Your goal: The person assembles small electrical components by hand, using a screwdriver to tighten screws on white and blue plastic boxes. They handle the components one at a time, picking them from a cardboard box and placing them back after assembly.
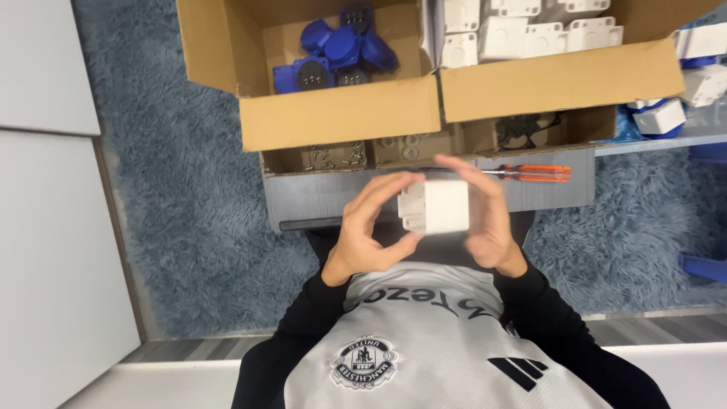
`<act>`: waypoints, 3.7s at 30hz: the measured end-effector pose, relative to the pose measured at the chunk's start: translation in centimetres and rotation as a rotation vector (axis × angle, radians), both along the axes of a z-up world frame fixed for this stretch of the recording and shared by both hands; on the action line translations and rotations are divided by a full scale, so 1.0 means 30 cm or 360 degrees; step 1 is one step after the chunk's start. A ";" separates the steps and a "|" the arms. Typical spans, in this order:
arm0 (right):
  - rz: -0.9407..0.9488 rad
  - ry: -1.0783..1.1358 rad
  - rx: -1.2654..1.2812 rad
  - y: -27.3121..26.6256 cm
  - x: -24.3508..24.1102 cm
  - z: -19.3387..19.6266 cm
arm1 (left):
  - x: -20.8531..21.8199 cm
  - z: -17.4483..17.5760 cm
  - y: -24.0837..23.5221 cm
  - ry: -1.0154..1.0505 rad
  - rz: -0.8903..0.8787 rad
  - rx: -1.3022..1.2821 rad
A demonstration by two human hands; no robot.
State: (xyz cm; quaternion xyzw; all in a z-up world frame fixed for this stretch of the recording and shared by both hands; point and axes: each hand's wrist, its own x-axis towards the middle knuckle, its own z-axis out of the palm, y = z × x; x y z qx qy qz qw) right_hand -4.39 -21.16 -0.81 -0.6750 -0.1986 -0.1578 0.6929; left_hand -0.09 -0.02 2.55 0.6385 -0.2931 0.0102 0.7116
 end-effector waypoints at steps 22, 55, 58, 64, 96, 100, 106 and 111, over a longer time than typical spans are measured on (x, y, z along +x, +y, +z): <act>0.0107 0.0148 -0.0119 -0.015 0.007 0.021 | 0.018 0.037 0.027 -0.0044 -0.0194 0.0176; -0.0033 -0.0177 -0.0371 -0.072 0.015 -0.011 | 0.011 -0.068 0.040 0.0230 -0.0283 0.0078; 0.0039 0.0001 -0.0404 -0.074 0.017 -0.004 | 0.018 -0.048 0.046 0.0117 -0.0218 0.0107; 0.0144 0.0373 -0.0186 -0.080 0.005 -0.060 | 0.020 -0.016 0.028 -0.0079 -0.0138 0.0110; 0.0018 -0.0063 -0.0316 -0.073 0.015 0.023 | 0.026 -0.089 0.030 0.0327 -0.0342 0.0194; 0.0095 -0.0070 -0.0359 -0.077 0.005 0.046 | 0.021 -0.037 0.026 0.0204 -0.0243 0.0105; 0.0074 0.0124 -0.0538 -0.093 0.015 0.038 | 0.027 -0.002 0.018 -0.0068 -0.0191 0.0113; 0.0034 0.0059 -0.0533 -0.076 0.017 0.100 | 0.020 -0.002 0.018 -0.0057 -0.0151 0.0055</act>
